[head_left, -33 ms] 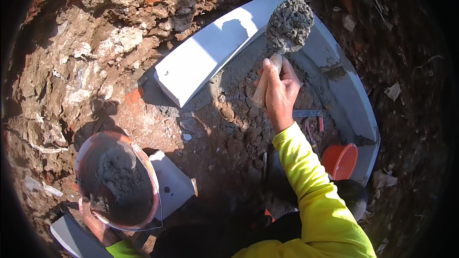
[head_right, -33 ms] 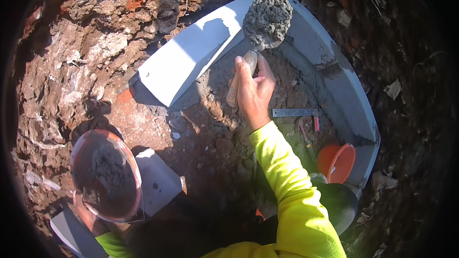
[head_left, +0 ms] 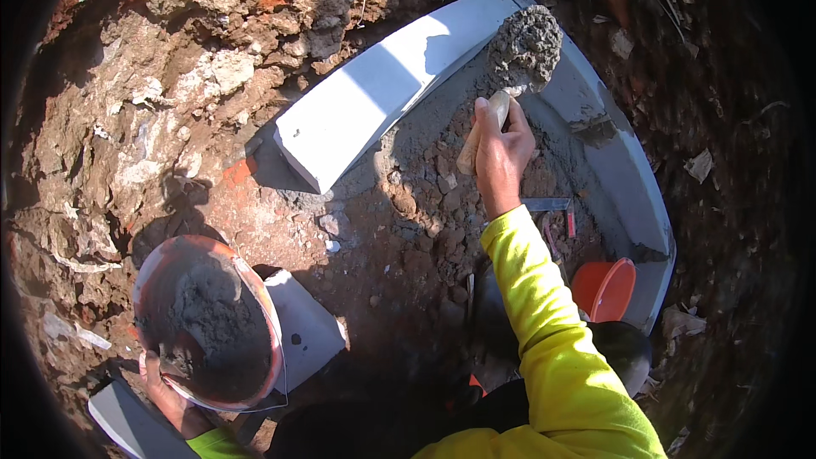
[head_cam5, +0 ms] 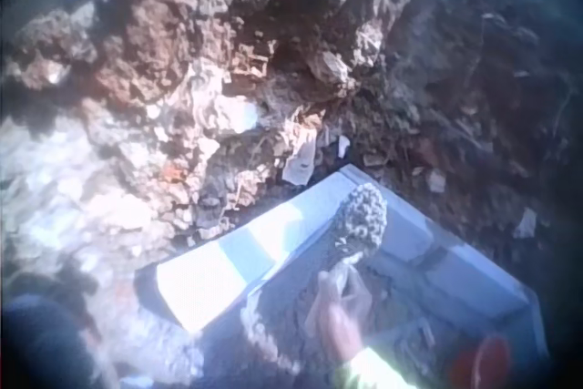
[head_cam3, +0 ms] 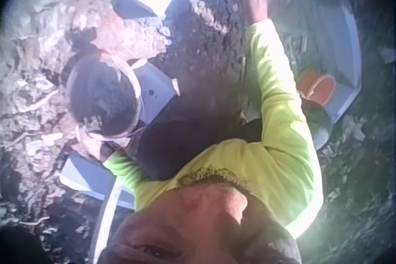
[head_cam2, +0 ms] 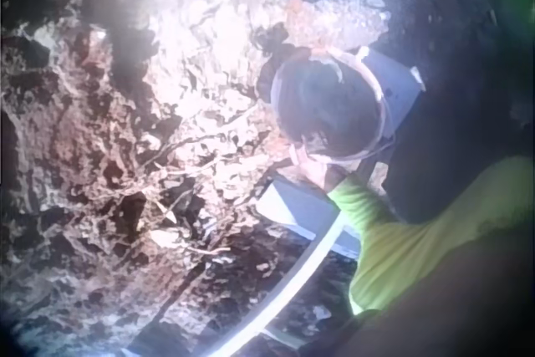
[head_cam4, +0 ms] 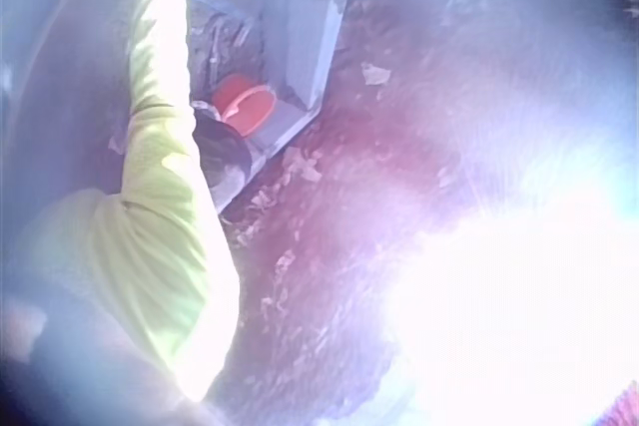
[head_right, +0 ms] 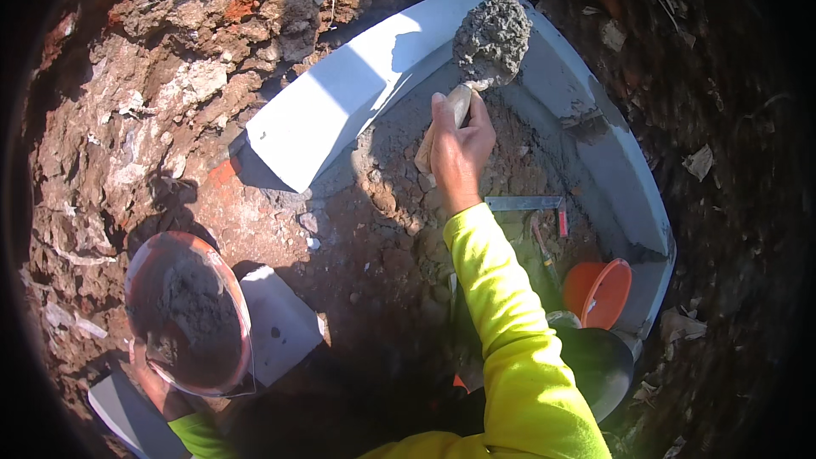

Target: The person places white concrete blocks into a dug-out area, applies mortar from a bucket using a trowel, and uses a level and hammer to align and secure the blocks. The person repeatedly scoops mortar, spreads it between blocks, and taps them into position.

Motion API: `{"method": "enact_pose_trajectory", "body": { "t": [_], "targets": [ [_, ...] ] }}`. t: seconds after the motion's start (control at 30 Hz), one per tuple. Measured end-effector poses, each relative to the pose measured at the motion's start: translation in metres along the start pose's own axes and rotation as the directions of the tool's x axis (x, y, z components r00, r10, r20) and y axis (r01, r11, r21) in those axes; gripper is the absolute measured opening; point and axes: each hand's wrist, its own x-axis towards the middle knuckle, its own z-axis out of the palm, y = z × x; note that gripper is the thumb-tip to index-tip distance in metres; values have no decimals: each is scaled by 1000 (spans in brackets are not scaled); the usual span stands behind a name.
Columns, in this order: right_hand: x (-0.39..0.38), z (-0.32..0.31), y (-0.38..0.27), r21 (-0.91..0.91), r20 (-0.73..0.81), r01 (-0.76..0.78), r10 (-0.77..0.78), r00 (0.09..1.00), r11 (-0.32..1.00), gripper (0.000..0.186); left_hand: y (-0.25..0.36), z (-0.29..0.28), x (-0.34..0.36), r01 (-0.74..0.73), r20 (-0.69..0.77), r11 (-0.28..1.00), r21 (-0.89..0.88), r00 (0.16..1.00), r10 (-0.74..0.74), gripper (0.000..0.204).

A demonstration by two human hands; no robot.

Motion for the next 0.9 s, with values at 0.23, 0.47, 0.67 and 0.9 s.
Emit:
{"method": "enact_pose_trajectory", "body": {
  "t": [0.23, 0.47, 0.67, 0.9],
  "targets": [
    [155, -92, 109, -595, -80, -159, 138, 987, 788, 51, 5, 24, -9, -27, 13, 990, 142, 1000, 25, 48],
    [157, -171, 61, -780, 256, -107, 471, 844, 617, 57, -2, -9, -15, 55, -210, 922, 382, 977, 29, 50],
    [152, -173, 229, -496, 26, -201, 246, 969, 845, 53, 2, 31, -18, -7, -94, 969, 246, 995, 31, 43],
    [131, -111, 211, -683, 333, 298, -79, 940, 667, 30, 38, 116, -60, 235, -369, 740, 631, 929, 20, 41]
  ]
}}
